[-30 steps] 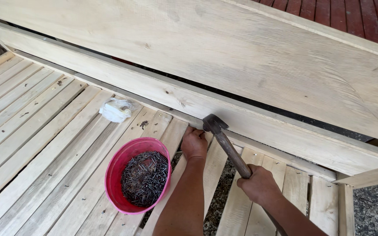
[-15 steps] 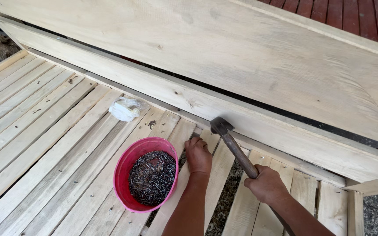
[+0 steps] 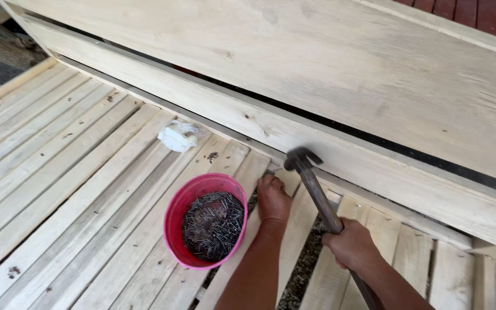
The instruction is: The person repeatedly picks nails from a pink container and hammers them into wooden slats of a bench frame. The camera angle shifts to show the side of the bench as the person continues to secure the slats with nails.
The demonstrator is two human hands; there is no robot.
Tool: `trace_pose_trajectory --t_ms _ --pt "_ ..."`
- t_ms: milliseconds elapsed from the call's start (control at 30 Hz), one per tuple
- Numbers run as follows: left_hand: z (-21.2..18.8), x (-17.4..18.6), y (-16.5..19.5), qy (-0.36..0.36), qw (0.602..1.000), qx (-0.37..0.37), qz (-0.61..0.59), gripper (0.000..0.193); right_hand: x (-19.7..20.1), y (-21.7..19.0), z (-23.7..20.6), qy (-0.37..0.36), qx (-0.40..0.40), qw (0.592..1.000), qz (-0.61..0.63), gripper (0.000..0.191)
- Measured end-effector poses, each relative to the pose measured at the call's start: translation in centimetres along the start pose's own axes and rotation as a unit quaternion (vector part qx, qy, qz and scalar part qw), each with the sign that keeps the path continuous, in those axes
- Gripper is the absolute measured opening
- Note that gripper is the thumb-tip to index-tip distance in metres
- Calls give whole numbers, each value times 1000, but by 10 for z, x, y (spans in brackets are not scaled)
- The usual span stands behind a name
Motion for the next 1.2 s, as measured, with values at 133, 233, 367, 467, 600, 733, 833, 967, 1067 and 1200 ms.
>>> trace_pose_trajectory --t_ms 133,233,367,467,600,733,833,967,1067,1200 --pt "4 2 9 -39 998 40 -15 20 21 1 -13 48 40 997 -52 38" --pt "4 9 15 -2 997 66 -36 47 24 20 -24 49 14 997 -51 36" --pt "4 8 18 -12 997 73 -8 53 11 54 -28 28 -30 998 -39 38" --pt "5 8 12 -31 997 69 2 43 -5 71 -23 -3 -48 998 -30 36" --pt "9 11 15 -46 997 56 18 31 -10 71 -19 36 11 996 -80 34" --pt "16 36 26 -35 999 9 -4 14 -9 66 -23 19 -32 996 -84 33" --pt "19 95 13 29 998 38 -35 9 -10 57 -30 35 -2 992 -120 35" --pt "17 171 -29 0 983 147 109 14 -13 49 -36 30 -10 991 -131 35" --pt "9 176 -52 -117 944 222 215 33 -14 44 -38 26 -9 988 -149 31" --pt "3 159 -58 -152 941 183 240 44 -14 41 -41 36 11 988 -151 30"
Point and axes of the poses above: each hand's wrist, its own z-axis towards the middle knuckle, its own x-axis out of the back of the hand, y = z × x, the point moved 3 cm from there along z, towards the middle knuckle, and after that the axes turned 9 degrees about x, right-handed, at the moved point
